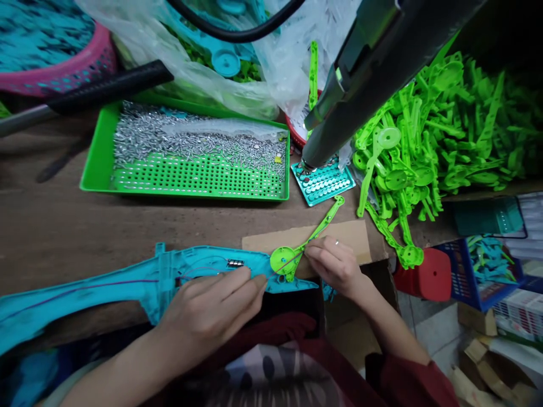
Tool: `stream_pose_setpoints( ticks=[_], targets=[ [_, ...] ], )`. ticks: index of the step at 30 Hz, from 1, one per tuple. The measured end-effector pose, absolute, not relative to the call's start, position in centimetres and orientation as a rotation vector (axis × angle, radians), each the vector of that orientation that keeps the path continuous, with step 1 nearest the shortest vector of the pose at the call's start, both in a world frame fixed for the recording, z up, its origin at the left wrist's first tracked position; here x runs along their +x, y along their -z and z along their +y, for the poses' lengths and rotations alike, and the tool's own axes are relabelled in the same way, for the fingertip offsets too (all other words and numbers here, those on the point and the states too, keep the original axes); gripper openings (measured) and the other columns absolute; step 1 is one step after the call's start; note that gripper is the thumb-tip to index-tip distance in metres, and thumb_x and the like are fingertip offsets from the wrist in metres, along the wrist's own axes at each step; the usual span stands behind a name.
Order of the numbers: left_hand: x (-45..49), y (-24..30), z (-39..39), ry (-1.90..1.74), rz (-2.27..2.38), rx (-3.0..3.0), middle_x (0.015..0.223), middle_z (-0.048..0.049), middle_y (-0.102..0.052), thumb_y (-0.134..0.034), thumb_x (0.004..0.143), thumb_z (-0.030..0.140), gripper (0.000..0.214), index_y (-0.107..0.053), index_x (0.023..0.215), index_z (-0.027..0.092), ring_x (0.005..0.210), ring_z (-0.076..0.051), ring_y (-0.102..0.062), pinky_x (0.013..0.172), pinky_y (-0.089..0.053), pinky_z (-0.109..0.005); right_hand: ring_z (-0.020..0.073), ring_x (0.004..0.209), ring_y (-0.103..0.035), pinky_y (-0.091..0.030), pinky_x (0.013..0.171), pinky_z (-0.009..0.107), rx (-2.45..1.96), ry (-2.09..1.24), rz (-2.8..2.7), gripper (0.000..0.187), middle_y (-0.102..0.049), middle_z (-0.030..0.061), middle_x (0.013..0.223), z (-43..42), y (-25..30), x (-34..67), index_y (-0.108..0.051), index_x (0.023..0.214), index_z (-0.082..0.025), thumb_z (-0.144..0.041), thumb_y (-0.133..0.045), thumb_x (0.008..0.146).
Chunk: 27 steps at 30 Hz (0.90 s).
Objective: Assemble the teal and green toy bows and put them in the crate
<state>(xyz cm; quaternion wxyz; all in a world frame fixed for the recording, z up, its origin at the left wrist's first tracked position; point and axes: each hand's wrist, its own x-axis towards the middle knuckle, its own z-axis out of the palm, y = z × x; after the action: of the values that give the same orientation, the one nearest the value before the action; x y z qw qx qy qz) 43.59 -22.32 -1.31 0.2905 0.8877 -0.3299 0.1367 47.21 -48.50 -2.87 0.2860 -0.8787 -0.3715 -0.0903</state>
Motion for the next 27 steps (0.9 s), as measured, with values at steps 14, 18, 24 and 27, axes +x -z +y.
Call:
stream_pose_setpoints(
  ticks=[14, 18, 24, 27],
  targets=[
    [43.4, 1.9, -22.8, -0.321, -0.706, 2.407, 0.060, 0.0057, -0.045, -0.050, 0.101, 0.018, 0.030, -0.055, 0.072, 0.020, 0.048, -0.009, -0.045, 0.051, -0.034, -0.028, 0.0169, 0.071, -0.053, -0.032, 0.062, 0.029, -2.854, 0.095, -0.831, 0.023, -0.059, 0.0030, 0.075, -45.7, 1.4, 46.3, -0.059, 0.077, -0.020, -0.019, -0.054, 0.099],
    [42.8, 2.1, -23.2, -0.367, -0.976, 2.351, 0.066, 0.0044, -0.054, -0.044, 0.101, 0.010, 0.023, -0.061, 0.087, 0.017, 0.052, -0.011, -0.049, 0.053, -0.035, -0.031, 0.0158, 0.070, -0.054, -0.030, 0.061, 0.029, -2.866, -0.020, -0.759, 0.022, -0.060, 0.0024, 0.077, -45.0, 0.7, 47.2, -0.058, 0.076, -0.019, -0.018, -0.056, 0.098],
    [42.4, 2.0, -23.1, -0.369, -0.940, 2.384, 0.065, 0.0043, -0.053, -0.045, 0.100, 0.009, 0.021, -0.060, 0.088, 0.017, 0.053, -0.012, -0.051, 0.054, -0.035, -0.032, 0.0152, 0.070, -0.055, -0.034, 0.063, 0.026, -2.732, -0.346, -0.714, 0.018, -0.060, 0.0011, 0.077, -45.2, -0.3, 48.8, -0.057, 0.076, -0.018, -0.015, -0.065, 0.092],
    [42.8, 1.9, -22.4, -0.303, -0.879, 2.467, 0.065, 0.0032, -0.054, -0.039, 0.103, 0.013, 0.032, -0.057, 0.077, 0.020, 0.054, -0.012, -0.054, 0.052, -0.033, -0.031, 0.0163, 0.075, -0.058, -0.036, 0.066, 0.026, -2.702, -0.421, -0.721, 0.015, -0.061, 0.0022, 0.080, -45.4, -0.7, 49.0, -0.059, 0.078, -0.017, -0.015, -0.063, 0.093]
  ],
)
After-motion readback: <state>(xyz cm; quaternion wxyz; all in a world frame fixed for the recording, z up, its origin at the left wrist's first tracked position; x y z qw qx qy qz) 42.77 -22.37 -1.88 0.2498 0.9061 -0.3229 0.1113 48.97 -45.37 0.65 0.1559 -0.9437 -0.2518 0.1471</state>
